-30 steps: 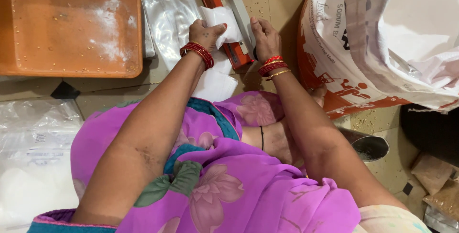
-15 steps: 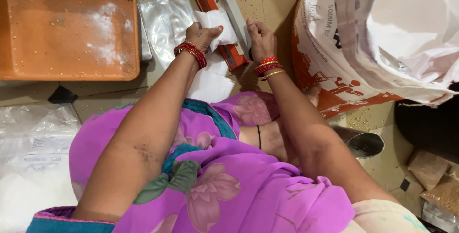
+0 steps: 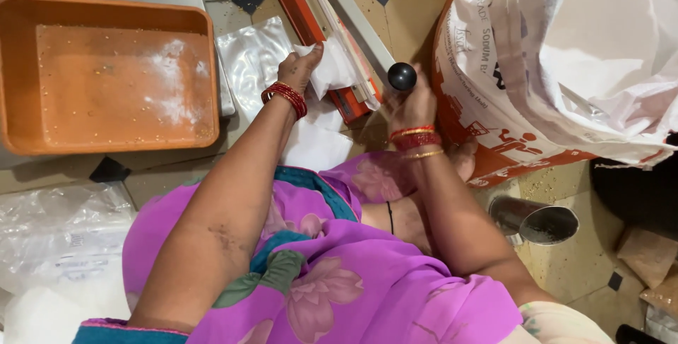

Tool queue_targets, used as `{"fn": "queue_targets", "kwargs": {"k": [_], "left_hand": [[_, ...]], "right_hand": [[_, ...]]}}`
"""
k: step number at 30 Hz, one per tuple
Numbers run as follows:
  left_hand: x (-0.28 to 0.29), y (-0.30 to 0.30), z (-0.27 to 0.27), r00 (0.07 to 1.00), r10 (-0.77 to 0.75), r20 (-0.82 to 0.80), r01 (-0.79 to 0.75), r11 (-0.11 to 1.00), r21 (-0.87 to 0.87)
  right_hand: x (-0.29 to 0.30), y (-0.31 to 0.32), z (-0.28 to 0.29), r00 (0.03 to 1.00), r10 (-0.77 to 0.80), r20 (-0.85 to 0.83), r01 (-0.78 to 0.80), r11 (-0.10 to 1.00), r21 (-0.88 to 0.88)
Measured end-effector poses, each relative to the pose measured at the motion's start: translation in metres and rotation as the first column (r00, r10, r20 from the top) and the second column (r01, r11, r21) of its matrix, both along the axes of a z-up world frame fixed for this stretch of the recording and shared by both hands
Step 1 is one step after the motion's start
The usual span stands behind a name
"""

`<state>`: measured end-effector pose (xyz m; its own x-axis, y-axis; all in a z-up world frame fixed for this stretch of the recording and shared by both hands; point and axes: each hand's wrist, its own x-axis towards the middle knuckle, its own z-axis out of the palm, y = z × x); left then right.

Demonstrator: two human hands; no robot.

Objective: Scooping powder from a large bag into small plastic bags, weighing them on a scale, and sealing them using a manual heat sealer.

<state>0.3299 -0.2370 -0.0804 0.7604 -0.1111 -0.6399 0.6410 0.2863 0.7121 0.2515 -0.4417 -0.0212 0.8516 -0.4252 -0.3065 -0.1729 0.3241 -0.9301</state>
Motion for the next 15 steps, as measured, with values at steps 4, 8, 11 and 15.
{"fn": "queue_targets", "kwargs": {"k": [4,8,11,15], "left_hand": [[0.006,0.000,-0.021,0.998,0.065,0.012,-0.062,0.985,-0.164],[0.001,0.002,-0.014,0.995,0.097,0.006,-0.094,0.974,-0.208],[-0.004,0.011,-0.017,0.995,0.104,-0.006,-0.101,0.958,-0.269],[-0.024,0.030,-0.008,0.998,0.048,0.039,-0.033,0.944,-0.329]], "right_hand": [[-0.020,0.010,-0.057,0.911,0.227,-0.343,-0.098,0.930,0.353],[-0.012,0.041,-0.047,0.837,0.326,-0.439,-0.204,0.931,0.302],[-0.010,0.048,-0.038,0.837,0.447,-0.315,-0.326,0.871,0.368],[-0.009,0.052,-0.036,0.870,0.446,-0.212,-0.376,0.876,0.302]]}}
